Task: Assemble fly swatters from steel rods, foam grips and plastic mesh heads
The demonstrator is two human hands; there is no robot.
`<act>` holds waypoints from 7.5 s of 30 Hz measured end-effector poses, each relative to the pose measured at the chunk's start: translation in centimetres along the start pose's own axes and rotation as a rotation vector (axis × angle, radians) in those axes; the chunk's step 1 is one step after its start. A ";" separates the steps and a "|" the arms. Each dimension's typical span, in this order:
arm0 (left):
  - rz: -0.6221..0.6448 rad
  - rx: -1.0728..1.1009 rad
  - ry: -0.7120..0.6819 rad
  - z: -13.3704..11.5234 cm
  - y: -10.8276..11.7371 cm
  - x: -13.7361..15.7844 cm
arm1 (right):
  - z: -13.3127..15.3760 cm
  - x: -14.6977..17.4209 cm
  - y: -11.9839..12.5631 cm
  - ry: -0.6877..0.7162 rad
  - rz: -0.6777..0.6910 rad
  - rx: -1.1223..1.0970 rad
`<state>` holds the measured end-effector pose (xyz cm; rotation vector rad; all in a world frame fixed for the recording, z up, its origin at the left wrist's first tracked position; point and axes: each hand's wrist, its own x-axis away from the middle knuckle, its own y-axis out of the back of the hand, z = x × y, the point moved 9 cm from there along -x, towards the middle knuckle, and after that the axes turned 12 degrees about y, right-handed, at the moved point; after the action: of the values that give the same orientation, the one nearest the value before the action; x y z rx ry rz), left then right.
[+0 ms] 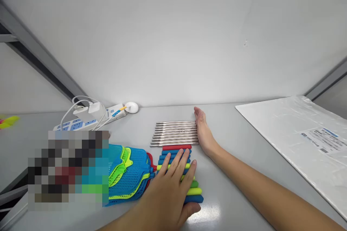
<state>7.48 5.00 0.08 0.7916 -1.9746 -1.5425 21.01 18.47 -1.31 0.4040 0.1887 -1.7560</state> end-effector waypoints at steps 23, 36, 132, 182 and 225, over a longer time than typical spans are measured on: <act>-0.109 -0.067 0.005 1.4 1.1 -2.6 | 3.9 1.4 0.3 0.200 0.039 0.378; -0.167 -0.059 -0.095 4.0 8.9 4.7 | 5.2 2.0 -0.5 0.374 0.214 0.628; -0.325 -0.095 -0.175 3.5 5.8 3.1 | 8.4 5.1 0.9 0.305 0.014 -0.033; -0.293 0.730 0.051 5.8 6.6 4.2 | 11.5 9.8 -7.3 0.117 0.678 -0.189; -0.526 0.418 -0.024 4.6 11.0 1.0 | 9.2 4.7 0.5 0.007 0.086 -0.233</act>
<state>2.10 9.44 9.75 1.5713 -2.2591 -1.4097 19.16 10.96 5.50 0.2454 0.3716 -1.6262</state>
